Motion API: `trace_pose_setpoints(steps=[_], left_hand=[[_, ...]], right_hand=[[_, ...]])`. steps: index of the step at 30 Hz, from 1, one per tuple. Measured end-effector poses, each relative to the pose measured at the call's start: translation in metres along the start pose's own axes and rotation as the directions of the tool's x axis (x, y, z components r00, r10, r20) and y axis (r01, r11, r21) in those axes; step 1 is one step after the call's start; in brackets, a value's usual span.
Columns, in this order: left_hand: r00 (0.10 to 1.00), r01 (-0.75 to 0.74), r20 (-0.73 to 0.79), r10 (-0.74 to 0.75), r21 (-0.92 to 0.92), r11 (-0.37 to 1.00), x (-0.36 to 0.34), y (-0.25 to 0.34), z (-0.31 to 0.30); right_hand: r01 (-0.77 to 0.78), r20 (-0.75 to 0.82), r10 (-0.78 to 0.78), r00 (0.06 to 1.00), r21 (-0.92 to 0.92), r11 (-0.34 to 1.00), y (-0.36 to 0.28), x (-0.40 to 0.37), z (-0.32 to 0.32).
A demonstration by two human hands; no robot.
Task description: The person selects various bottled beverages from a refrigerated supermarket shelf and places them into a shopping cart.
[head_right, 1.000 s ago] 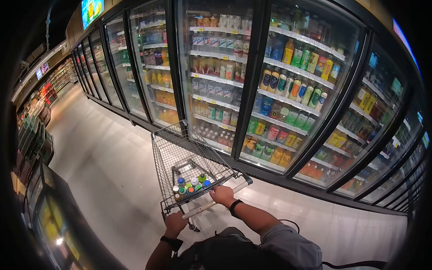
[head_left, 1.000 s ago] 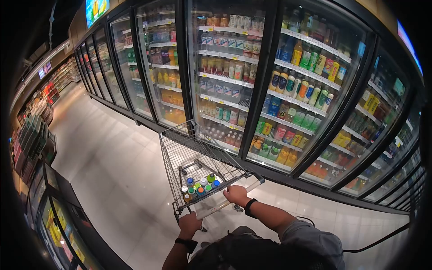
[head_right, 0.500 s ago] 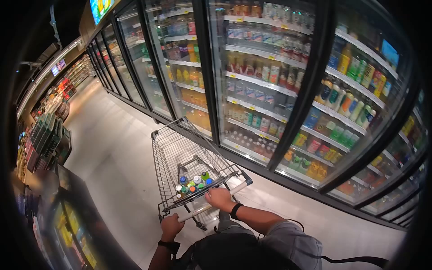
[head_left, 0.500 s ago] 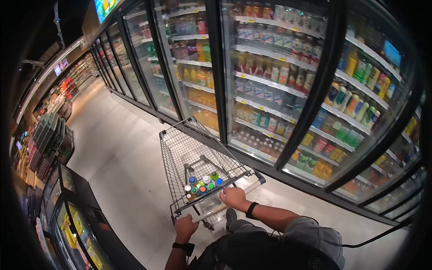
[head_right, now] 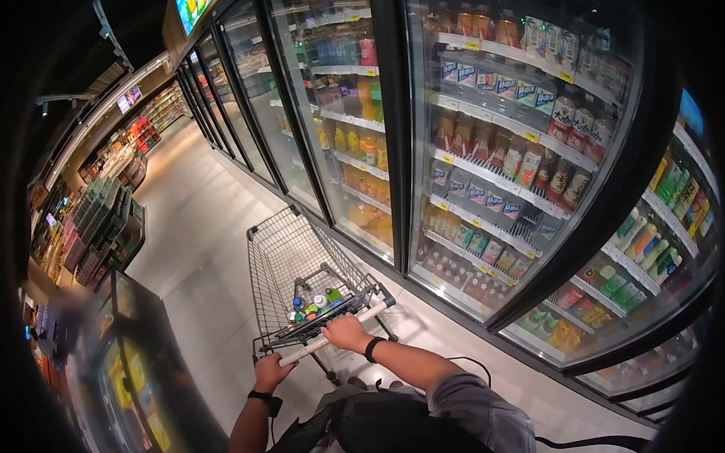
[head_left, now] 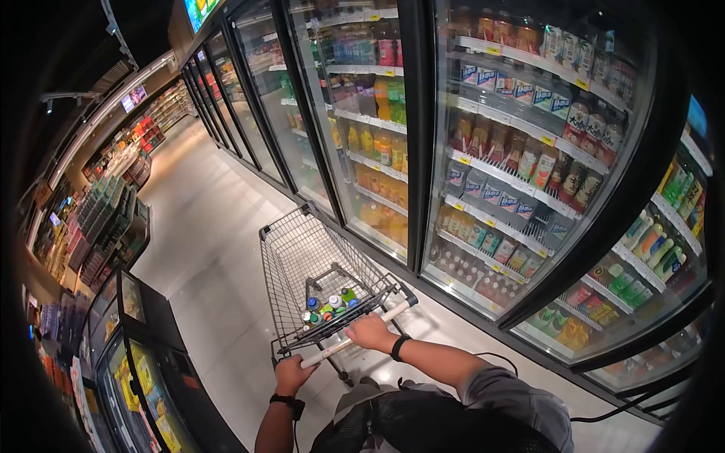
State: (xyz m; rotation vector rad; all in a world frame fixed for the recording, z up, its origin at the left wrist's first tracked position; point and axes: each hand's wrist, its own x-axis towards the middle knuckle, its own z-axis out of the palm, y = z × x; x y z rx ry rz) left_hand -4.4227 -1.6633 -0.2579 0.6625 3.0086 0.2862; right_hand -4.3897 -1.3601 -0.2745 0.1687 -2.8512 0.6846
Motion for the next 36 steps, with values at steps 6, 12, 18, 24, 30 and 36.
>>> trace_pose_setpoints(steps=[6, 12, 18, 24, 30, 36], left_hand=[[1.0, -0.02, 0.022, 0.02, 0.014, 1.0, 0.108, -0.026, -0.017], [0.944, -0.093, 0.283, 0.171, -0.27, 0.958, 0.251, -0.022, -0.018], [0.83, -0.272, 0.384, 0.404, -0.354, 0.895, 0.426, 0.015, 0.038], [0.622, 0.187, 0.685, 0.38, -0.601, 0.778, 0.525, -0.001, 0.019], [0.726, 0.071, 0.569, 0.386, -0.621, 0.781, 0.586, -0.009, 0.033], [0.753, 0.05, 0.52, 0.403, -0.656, 0.753, 0.602, -0.011, 0.028]], right_hand=[[0.101, -0.024, -0.101, 0.995, 0.006, 0.995, 0.034, 0.113, 0.012], [0.002, 0.045, -0.006, 0.999, 0.078, 0.997, 0.063, 0.228, 0.032], [-0.123, -0.373, 0.305, 0.876, 0.439, 0.89, 0.132, 0.328, -0.034], [-0.556, -0.898, 0.43, 0.089, 0.314, 0.77, 0.217, 0.312, -0.254], [-0.733, -0.834, 0.523, 0.173, 0.246, 0.635, 0.234, 0.358, -0.344], [-0.863, -0.93, 0.365, 0.047, 0.146, 0.484, 0.252, 0.373, -0.327]])
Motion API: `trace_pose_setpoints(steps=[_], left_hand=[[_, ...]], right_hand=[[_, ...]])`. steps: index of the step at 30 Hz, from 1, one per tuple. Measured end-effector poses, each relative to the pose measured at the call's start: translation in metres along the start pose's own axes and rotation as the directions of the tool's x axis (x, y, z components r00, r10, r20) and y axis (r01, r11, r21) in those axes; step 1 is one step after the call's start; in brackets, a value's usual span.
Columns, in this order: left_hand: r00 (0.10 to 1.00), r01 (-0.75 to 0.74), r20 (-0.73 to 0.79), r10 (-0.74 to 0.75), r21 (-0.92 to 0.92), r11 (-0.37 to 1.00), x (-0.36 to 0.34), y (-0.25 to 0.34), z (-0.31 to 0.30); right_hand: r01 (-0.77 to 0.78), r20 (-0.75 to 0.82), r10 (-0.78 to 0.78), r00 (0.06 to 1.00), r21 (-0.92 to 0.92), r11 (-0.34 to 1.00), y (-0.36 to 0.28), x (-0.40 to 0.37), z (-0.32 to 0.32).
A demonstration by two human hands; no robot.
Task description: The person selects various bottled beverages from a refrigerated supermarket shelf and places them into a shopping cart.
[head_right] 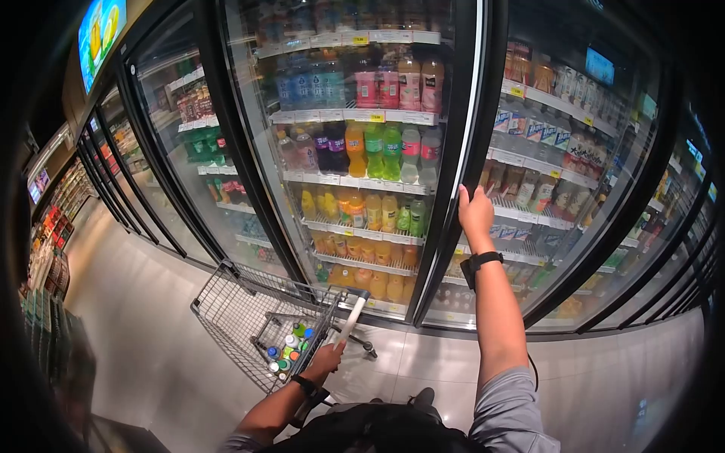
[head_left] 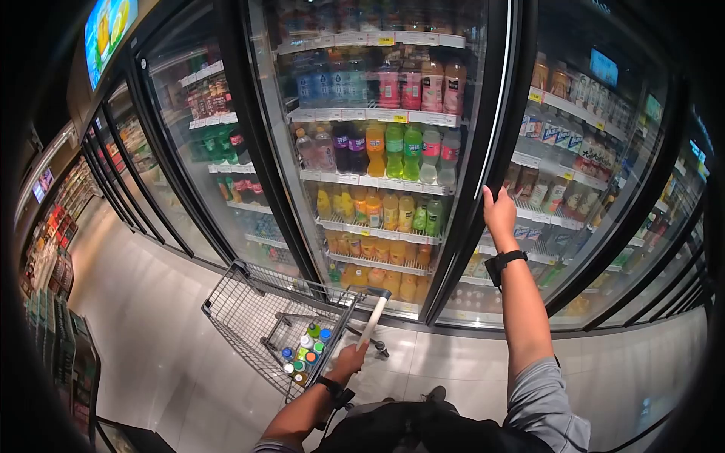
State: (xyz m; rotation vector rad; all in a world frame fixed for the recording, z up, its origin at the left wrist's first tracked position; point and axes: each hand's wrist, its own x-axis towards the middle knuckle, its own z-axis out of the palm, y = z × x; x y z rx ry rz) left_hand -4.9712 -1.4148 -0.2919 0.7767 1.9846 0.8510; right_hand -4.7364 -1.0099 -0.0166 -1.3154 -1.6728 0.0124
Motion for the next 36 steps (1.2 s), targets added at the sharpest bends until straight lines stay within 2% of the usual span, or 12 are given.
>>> trace_pose_setpoints(steps=[6, 10, 14, 18, 20, 22, 24, 28, 30, 32, 34, 36], left_hand=[[0.988, -0.149, -0.016, 0.153, 0.153, 0.977, 0.025, 0.003, -0.001], [0.992, -0.122, -0.019, 0.124, 0.069, 0.99, 0.018, 0.013, 0.005], [0.992, -0.123, -0.007, 0.124, 0.028, 0.992, 0.035, 0.009, 0.012], [0.974, -0.184, -0.12, 0.193, 0.077, 0.98, 0.048, 0.007, 0.021], [0.917, -0.264, -0.241, 0.319, 0.234, 0.936, 0.057, -0.003, 0.031], [0.869, -0.323, -0.336, 0.363, 0.17, 0.931, 0.039, 0.022, 0.03], [0.813, -0.432, -0.293, 0.503, 0.276, 0.859, 0.022, 0.052, 0.032], [0.524, -0.669, -0.134, 0.841, 0.546, 0.504, 0.026, 0.102, 0.065], [0.403, -0.88, 0.03, 0.915, 0.288, 0.378, 0.037, 0.153, 0.112], [0.336, -0.938, 0.12, 0.934, 0.129, 0.321, 0.04, 0.212, 0.161], [0.287, -0.958, 0.134, 0.948, 0.035, 0.285, 0.06, 0.258, 0.207], [0.156, -0.987, 0.104, 0.982, 0.058, 0.15, 0.101, 0.302, 0.251]], right_hand=[[-0.065, 0.0, 0.065, 0.998, -0.081, 0.995, -0.009, -0.002, -0.013], [-0.066, 0.011, 0.067, 0.998, -0.08, 0.995, -0.014, -0.002, -0.018], [-0.016, -0.081, 0.017, 0.997, 0.016, 1.0, -0.005, -0.026, -0.032], [0.094, -0.123, -0.058, 0.991, 0.311, 0.946, -0.004, -0.072, -0.089], [0.041, -0.091, -0.001, 0.996, 0.432, 0.901, 0.0, -0.099, -0.127], [0.014, -0.054, 0.012, 0.998, 0.456, 0.89, 0.004, -0.121, -0.17], [0.068, -0.137, -0.004, 0.99, 0.465, 0.883, 0.029, -0.147, -0.203], [-0.091, -0.078, 0.145, 0.986, 0.474, 0.876, 0.114, -0.226, -0.277], [-0.04, -0.366, 0.259, 0.894, 0.511, 0.859, 0.127, -0.246, -0.289], [-0.081, -0.238, 0.304, 0.922, 0.652, 0.754, 0.213, -0.313, -0.327], [-0.004, -0.498, 0.108, 0.86, 0.205, 0.979, 0.239, -0.338, -0.347], [-0.029, -0.465, 0.294, 0.835, 0.496, 0.868, 0.22, -0.316, -0.374]])
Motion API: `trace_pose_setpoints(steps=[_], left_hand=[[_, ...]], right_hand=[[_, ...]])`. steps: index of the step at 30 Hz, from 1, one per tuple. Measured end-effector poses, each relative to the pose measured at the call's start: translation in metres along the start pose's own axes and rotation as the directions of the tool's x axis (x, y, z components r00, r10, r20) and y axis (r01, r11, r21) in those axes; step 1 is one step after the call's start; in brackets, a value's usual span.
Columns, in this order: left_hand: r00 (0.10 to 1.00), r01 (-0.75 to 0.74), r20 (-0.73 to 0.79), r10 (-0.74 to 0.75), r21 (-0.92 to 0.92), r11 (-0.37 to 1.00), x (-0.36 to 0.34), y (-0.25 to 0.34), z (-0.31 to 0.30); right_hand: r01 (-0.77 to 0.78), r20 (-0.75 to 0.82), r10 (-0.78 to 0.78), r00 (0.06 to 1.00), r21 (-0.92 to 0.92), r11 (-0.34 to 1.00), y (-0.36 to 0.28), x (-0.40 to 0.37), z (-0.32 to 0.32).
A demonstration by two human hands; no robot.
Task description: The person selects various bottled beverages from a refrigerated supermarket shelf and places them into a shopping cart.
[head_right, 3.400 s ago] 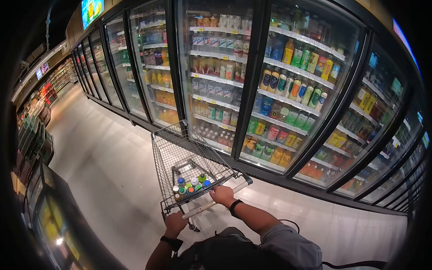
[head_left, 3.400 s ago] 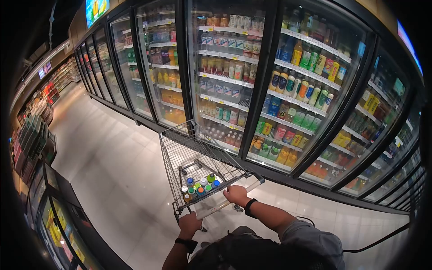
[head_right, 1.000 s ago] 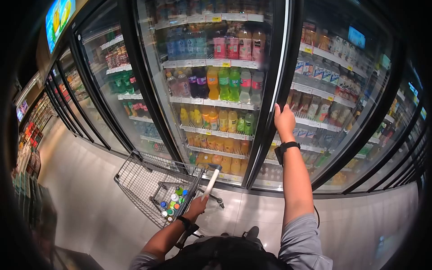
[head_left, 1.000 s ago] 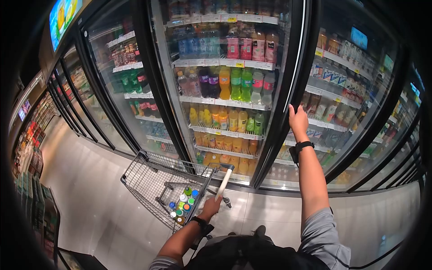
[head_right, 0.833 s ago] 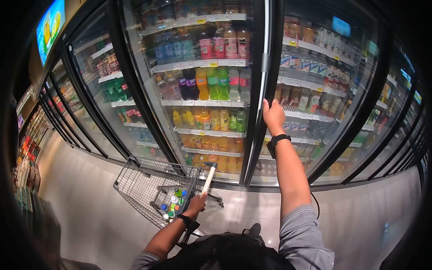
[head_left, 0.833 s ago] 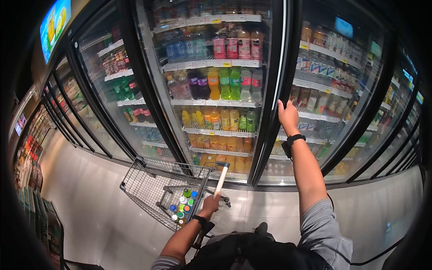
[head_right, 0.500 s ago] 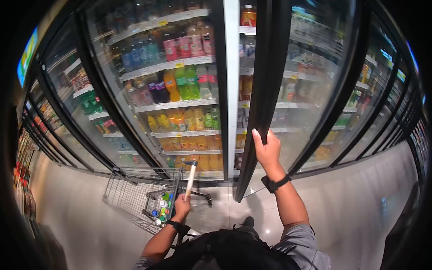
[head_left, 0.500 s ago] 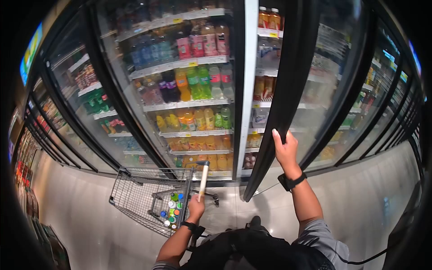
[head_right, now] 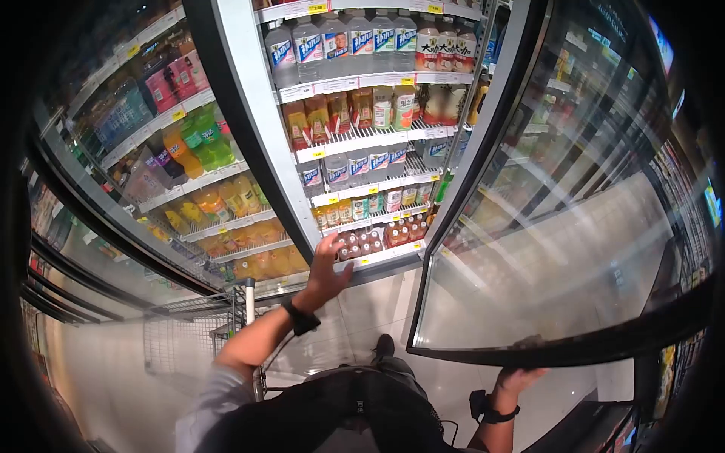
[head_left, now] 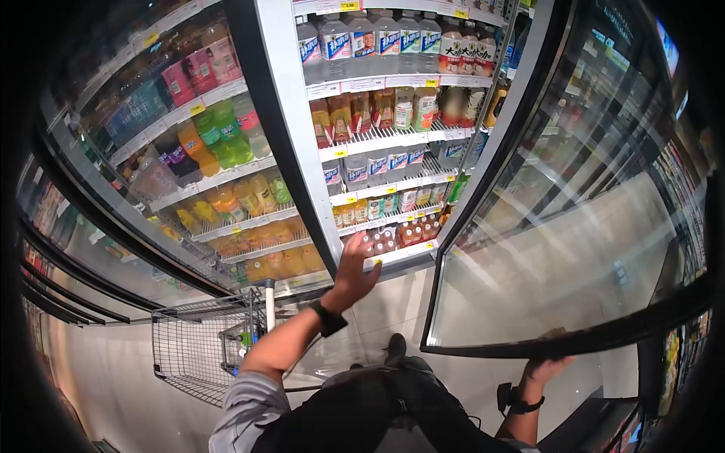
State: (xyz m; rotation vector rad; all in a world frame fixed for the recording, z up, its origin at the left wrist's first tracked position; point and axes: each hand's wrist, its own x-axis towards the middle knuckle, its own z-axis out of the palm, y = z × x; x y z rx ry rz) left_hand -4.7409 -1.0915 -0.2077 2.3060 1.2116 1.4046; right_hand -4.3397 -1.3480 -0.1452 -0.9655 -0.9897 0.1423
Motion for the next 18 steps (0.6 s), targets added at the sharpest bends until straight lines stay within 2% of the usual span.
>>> trace_pose_setpoints(steps=[2, 4, 5, 6, 7, 8, 9, 10, 12, 13, 14, 16, 17, 18], left_hand=[[1.0, -0.008, 0.021, 0.007, 0.078, 0.997, 0.065, -0.015, 0.014], [1.0, 0.001, -0.003, -0.001, 0.175, 0.985, 0.125, -0.041, 0.027], [1.0, -0.003, -0.026, 0.011, 0.292, 0.957, 0.155, -0.051, 0.032], [0.999, -0.003, -0.047, 0.024, 0.404, 0.915, 0.185, -0.061, 0.037], [0.996, 0.02, -0.088, 0.022, 0.452, 0.892, 0.215, -0.069, 0.039], [0.992, 0.046, -0.128, 0.021, 0.498, 0.866, 0.243, -0.075, 0.039], [0.986, 0.064, -0.161, 0.031, 0.55, 0.833, 0.265, -0.079, 0.038], [0.979, 0.087, -0.199, 0.043, 0.599, 0.796, 0.286, -0.084, 0.039], [0.951, 0.098, -0.282, 0.124, 0.659, 0.745, 0.32, -0.099, 0.041], [0.966, 0.135, -0.253, 0.051, 0.664, 0.736, 0.334, -0.104, 0.039], [0.974, 0.171, -0.224, -0.023, 0.669, 0.723, 0.346, -0.109, 0.035], [0.972, 0.208, -0.232, -0.049, 0.737, 0.643, 0.363, -0.126, 0.039], [0.962, 0.267, -0.165, -0.216, 0.722, 0.638, 0.375, -0.125, 0.035], [0.922, 0.324, -0.092, -0.375, 0.711, 0.623, 0.387, -0.125, 0.031]], right_hand=[[-0.226, 0.052, 0.221, 0.974, 0.285, 0.931, -0.008, 0.027, -0.021], [-0.067, -0.096, 0.071, 0.993, 0.039, 0.997, 0.067, 0.003, -0.133], [-0.146, 0.205, 0.024, 0.978, 0.605, 0.783, 0.047, 0.03, -0.108], [-0.183, 0.311, -0.004, 0.95, 0.571, 0.8, 0.031, 0.049, -0.092], [-0.122, -0.148, 0.21, 0.966, 0.454, 0.882, 0.012, 0.058, -0.052], [-0.136, -0.595, 0.304, 0.744, 0.311, 0.941, -0.004, 0.065, -0.018], [-0.118, -0.698, 0.364, 0.617, 0.375, 0.919, -0.011, 0.076, -0.01], [-0.089, -0.151, 0.128, 0.98, 0.237, 0.967, 0.015, 0.063, -0.069], [-0.086, -0.123, 0.184, 0.975, 0.553, 0.828, 0.045, 0.059, -0.132], [-0.122, -0.22, 0.121, 0.968, 0.009, 0.992, 0.03, 0.067, -0.102], [-0.042, -0.019, 0.043, 0.999, 0.03, 0.999, 0.031, 0.079, -0.11], [-0.076, 0.028, 0.074, 0.997, 0.098, 0.992, 0.024, 0.088, -0.105], [-0.105, -0.04, 0.105, 0.994, 0.011, 0.994, 0.004, 0.097, -0.077], [-0.079, -0.049, 0.079, 0.996, 0.006, 0.997, 0.009, 0.099, -0.077]])
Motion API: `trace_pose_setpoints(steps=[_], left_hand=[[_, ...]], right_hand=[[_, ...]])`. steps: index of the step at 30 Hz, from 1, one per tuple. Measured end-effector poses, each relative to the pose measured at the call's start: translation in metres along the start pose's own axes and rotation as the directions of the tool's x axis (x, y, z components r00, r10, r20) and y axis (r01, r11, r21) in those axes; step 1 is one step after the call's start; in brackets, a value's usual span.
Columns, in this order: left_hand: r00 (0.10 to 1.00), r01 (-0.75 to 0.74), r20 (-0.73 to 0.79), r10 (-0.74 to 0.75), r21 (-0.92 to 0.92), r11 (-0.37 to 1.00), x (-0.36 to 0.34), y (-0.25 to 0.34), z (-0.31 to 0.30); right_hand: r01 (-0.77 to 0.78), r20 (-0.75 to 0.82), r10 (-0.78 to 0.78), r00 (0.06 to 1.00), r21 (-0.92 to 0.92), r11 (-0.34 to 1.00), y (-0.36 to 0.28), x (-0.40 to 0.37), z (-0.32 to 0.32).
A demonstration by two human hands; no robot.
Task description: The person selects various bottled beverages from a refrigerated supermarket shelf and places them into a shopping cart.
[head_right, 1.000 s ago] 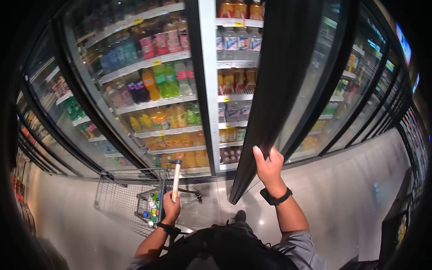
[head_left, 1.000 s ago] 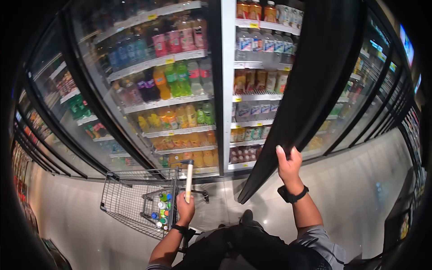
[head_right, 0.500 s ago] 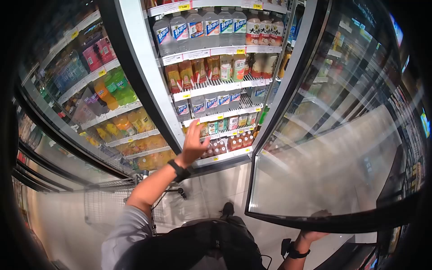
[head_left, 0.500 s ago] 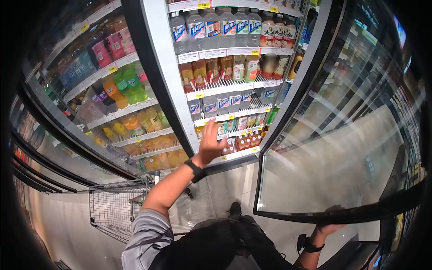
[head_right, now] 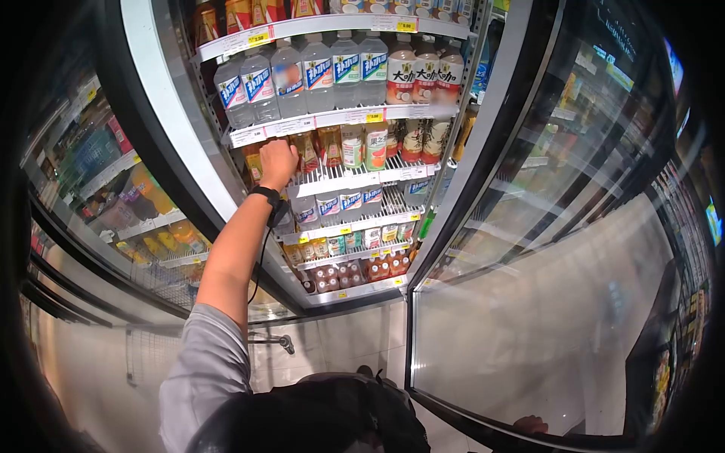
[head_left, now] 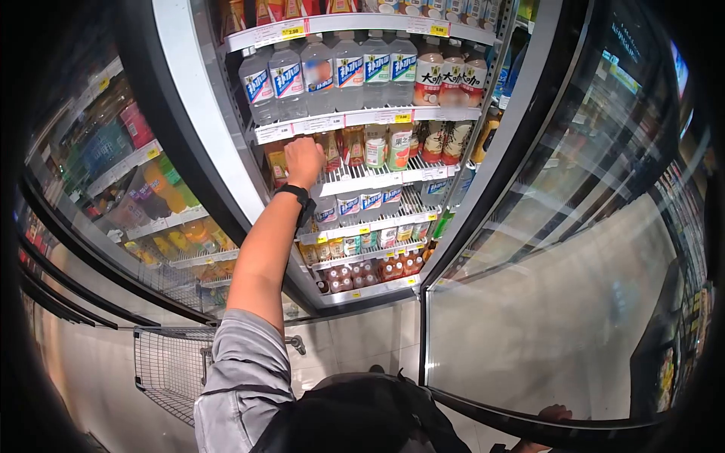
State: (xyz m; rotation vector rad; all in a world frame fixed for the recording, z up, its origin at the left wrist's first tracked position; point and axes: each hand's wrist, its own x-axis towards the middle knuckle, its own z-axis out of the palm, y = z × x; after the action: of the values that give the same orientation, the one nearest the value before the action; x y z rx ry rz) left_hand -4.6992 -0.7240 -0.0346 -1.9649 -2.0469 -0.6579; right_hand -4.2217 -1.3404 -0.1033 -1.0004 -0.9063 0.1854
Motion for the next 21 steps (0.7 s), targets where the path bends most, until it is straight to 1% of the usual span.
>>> trace_pose_setpoints(steps=[1, 3, 4, 6, 7, 8, 9, 10, 11, 12, 13, 14, 15, 16, 17, 18, 19, 20, 21], left_hand=[[1.0, -0.003, 0.004, 0.003, -0.002, 1.0, 0.011, -0.004, 0.01], [0.998, 0.017, 0.058, -0.018, 0.027, 0.999, 0.032, -0.017, 0.038], [0.998, 0.013, 0.061, -0.015, 0.025, 1.0, 0.039, -0.022, 0.045], [0.991, -0.04, 0.13, 0.035, 0.035, 0.999, 0.048, -0.027, 0.055], [0.997, 0.023, 0.078, -0.023, -0.004, 1.0, 0.049, -0.025, 0.059], [0.997, 0.02, 0.081, -0.02, -0.006, 1.0, 0.051, -0.024, 0.063], [0.993, 0.112, 0.044, -0.111, -0.041, 0.993, 0.05, -0.021, 0.061], [0.979, 0.202, 0.012, -0.202, -0.079, 0.976, 0.048, -0.017, 0.059], [0.972, 0.224, -0.034, -0.232, -0.153, 0.963, 0.046, -0.017, 0.058], [0.975, 0.216, -0.027, -0.222, -0.155, 0.964, 0.043, -0.011, 0.056], [0.964, 0.236, -0.061, -0.257, -0.236, 0.943, 0.041, -0.009, 0.052], [0.951, 0.252, -0.092, -0.294, -0.317, 0.914, 0.039, -0.007, 0.05], [0.95, 0.235, -0.098, -0.298, -0.409, 0.882, 0.038, -0.007, 0.051], [0.95, 0.233, -0.097, -0.296, -0.411, 0.882, 0.036, -0.006, 0.051], [0.939, 0.187, -0.178, -0.294, -0.454, 0.871, 0.032, -0.003, 0.052], [0.92, 0.138, -0.257, -0.295, -0.493, 0.859, 0.029, -0.002, 0.053], [0.921, 0.136, -0.256, -0.294, -0.495, 0.858, 0.025, -0.001, 0.055], [0.886, 0.073, -0.369, -0.282, -0.488, 0.87, 0.022, 0.0, 0.06], [0.836, 0.016, -0.478, -0.271, -0.472, 0.881, 0.018, -0.002, 0.062]], right_hand=[[-0.013, -0.004, 0.013, 1.0, -0.02, 1.0, -0.004, 0.003, 0.005], [-0.028, -0.011, 0.028, 1.0, -0.044, 0.999, -0.01, 0.006, 0.011], [-0.026, 0.007, 0.026, 1.0, -0.08, 0.996, -0.011, 0.006, 0.011], [-0.023, 0.024, 0.026, 0.999, -0.12, 0.993, -0.012, 0.007, 0.014], [-0.01, 0.031, 0.015, 0.999, -0.146, 0.989, -0.013, 0.008, 0.017], [0.002, 0.037, 0.004, 0.999, -0.172, 0.985, -0.013, 0.01, 0.018], [-0.051, 0.003, 0.053, 0.999, -0.157, 0.986, -0.014, 0.007, 0.017], [-0.054, -0.006, 0.054, 0.999, -0.165, 0.985, 0.042, 0.015, -0.062], [-0.113, 0.351, 0.065, 0.934, 0.117, 0.987, 0.056, 0.009, -0.109], [-0.258, 0.652, -0.036, 0.758, 0.35, 0.9, 0.069, 0.017, -0.133], [-0.272, 0.682, -0.028, 0.731, 0.328, 0.905, 0.082, 0.015, -0.152], [-0.27, 0.681, -0.027, 0.732, 0.326, 0.906, 0.091, 0.011, -0.171], [-0.307, 0.707, -0.049, 0.706, 0.367, 0.878, 0.086, 0.02, -0.157], [-0.345, 0.73, -0.072, 0.679, 0.405, 0.847, 0.08, 0.025, -0.144], [-0.343, 0.729, -0.072, 0.681, 0.404, 0.848, 0.079, 0.025, -0.145], [-0.304, 0.744, -0.068, 0.665, 0.353, 0.885, 0.078, 0.024, -0.147], [-0.261, 0.757, -0.063, 0.65, 0.3, 0.917, 0.077, 0.022, -0.148], [-0.259, 0.756, -0.062, 0.651, 0.299, 0.918, 0.067, 0.013, -0.133], [-0.205, 0.572, 0.054, 0.818, 0.202, 0.958, 0.051, 0.0, -0.104]])
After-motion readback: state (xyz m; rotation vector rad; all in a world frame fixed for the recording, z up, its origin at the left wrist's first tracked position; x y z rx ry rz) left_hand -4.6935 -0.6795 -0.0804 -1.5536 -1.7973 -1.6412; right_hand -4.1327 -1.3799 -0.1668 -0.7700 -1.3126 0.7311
